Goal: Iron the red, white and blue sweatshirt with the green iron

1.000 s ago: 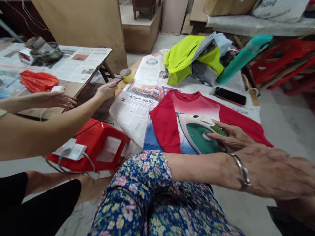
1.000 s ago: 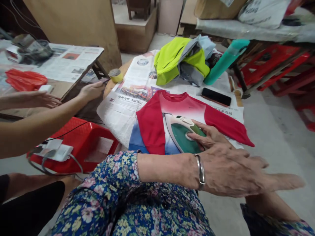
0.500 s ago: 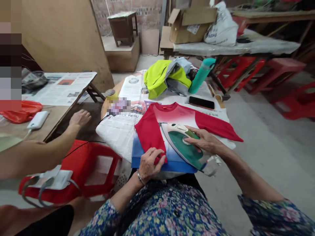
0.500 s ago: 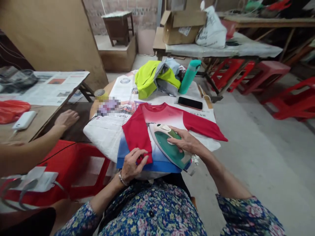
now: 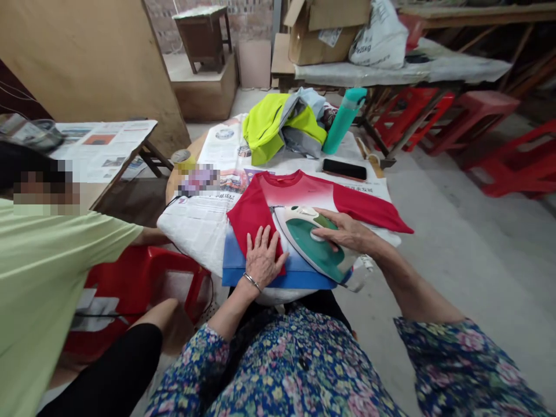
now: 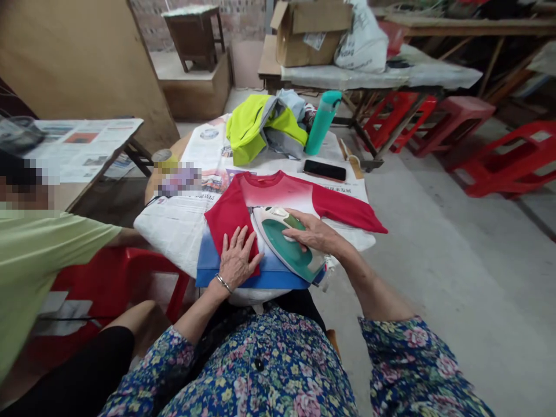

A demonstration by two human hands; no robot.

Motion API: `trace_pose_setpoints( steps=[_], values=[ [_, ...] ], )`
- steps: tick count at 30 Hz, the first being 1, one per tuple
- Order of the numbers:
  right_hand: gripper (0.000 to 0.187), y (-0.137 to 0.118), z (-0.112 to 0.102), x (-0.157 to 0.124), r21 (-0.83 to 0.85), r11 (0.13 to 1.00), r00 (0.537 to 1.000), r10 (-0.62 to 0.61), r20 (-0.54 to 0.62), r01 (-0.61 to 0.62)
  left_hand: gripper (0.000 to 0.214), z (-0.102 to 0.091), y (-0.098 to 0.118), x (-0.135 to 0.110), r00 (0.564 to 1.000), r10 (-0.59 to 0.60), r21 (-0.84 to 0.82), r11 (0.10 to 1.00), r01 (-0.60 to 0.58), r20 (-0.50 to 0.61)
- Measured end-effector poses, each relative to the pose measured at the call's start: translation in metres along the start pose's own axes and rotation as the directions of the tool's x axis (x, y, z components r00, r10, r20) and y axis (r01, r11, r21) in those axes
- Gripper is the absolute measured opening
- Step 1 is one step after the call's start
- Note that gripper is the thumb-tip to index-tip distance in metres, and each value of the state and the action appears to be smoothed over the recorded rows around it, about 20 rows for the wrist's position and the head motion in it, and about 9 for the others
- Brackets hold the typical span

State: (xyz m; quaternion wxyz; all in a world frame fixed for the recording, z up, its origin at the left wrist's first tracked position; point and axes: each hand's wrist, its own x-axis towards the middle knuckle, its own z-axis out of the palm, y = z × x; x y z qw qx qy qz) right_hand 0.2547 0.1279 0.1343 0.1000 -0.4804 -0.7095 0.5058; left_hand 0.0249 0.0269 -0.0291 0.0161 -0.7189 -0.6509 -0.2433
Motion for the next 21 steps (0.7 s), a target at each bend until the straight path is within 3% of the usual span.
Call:
trace_pose_setpoints(
  steps=[10,15,21],
  values=[
    [0.081,-0.007,0.003,0.001,0.121,0.992,1.000,-0.018,-0.021,0.021,0.022,-0.010,-0.006,0.005,0.984,0.123,-0.105,0.985,-0.136,-0.125],
    [0.079,-0.009,0.002,0.001,0.115,0.993,1.000,0.022,-0.020,-0.019,0.013,-0.013,-0.009,0.008,0.984,0.161,-0.172,0.970,-0.173,-0.082],
    [0.083,-0.002,-0.001,0.003,0.112,0.994,0.998,-0.020,0.051,0.014,0.018,-0.015,-0.004,0.007,0.986,0.157,-0.220,0.962,-0.164,-0.045]
  ],
)
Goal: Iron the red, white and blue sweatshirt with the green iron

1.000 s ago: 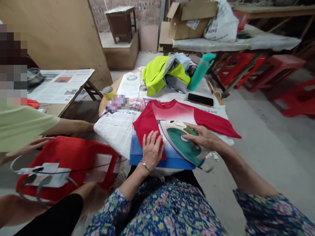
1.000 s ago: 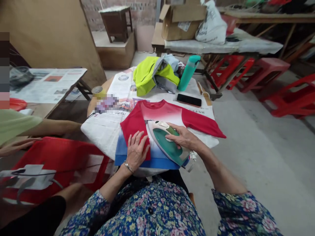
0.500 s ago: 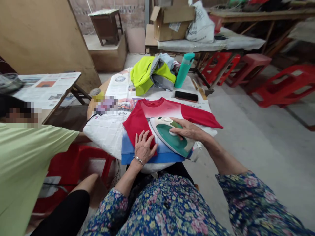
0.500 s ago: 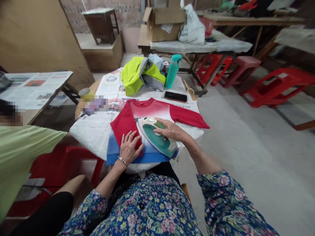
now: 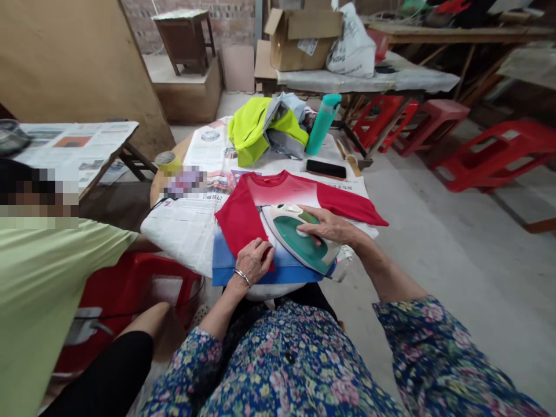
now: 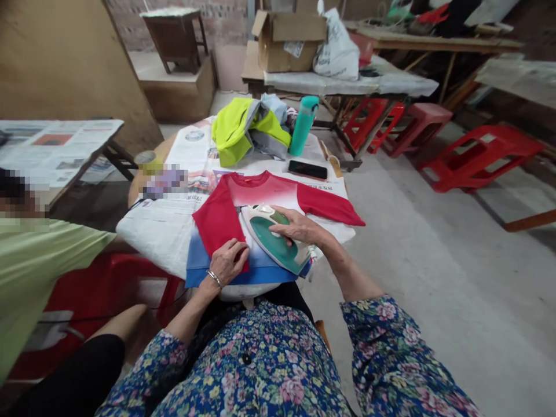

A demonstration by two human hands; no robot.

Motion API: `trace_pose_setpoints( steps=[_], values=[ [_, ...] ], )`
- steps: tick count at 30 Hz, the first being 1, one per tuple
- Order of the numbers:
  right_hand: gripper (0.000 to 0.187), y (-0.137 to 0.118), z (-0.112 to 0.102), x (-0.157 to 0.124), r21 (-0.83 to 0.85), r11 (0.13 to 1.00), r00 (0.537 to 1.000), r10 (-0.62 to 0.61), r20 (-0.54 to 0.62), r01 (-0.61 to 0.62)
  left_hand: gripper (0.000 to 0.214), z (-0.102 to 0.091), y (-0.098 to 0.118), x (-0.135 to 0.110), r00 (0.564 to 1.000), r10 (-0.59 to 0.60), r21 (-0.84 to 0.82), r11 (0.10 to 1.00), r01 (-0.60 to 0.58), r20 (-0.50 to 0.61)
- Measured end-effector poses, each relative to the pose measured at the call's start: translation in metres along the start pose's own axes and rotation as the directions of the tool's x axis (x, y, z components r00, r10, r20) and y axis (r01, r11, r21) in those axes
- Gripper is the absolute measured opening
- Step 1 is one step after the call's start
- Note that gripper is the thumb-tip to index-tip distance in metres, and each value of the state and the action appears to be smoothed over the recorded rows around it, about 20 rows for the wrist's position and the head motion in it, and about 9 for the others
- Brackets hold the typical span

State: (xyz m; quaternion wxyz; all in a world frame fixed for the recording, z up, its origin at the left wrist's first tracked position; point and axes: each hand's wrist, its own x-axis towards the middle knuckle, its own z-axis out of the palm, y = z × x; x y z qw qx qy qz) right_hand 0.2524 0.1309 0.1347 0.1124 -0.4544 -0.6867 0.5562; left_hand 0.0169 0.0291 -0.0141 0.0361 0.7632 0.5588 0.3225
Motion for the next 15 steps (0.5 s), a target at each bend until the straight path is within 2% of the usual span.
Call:
trace_pose_setpoints(
  steps=[4,7,11,15],
  values=[
    [0.086,-0.004,-0.002,-0.003,-0.022,0.999,1.000,0.025,0.006,-0.025,0.016,0.001,-0.001,0.000,0.999,-0.030,-0.005,1.000,0.030,0.010],
    [0.079,-0.009,0.000,-0.006,-0.044,0.998,0.999,0.045,-0.017,-0.045,0.014,0.001,-0.003,-0.001,1.000,-0.013,0.000,1.000,0.013,0.021],
    [0.065,-0.013,0.007,0.001,-0.056,0.997,0.992,0.052,-0.113,-0.058,0.014,0.000,-0.005,-0.002,1.000,-0.002,0.025,1.000,0.001,0.031],
    [0.067,-0.018,0.006,0.015,-0.037,0.994,0.969,0.088,-0.229,-0.099,0.016,-0.001,-0.001,-0.002,1.000,0.023,0.043,0.999,-0.023,0.012]
  ],
)
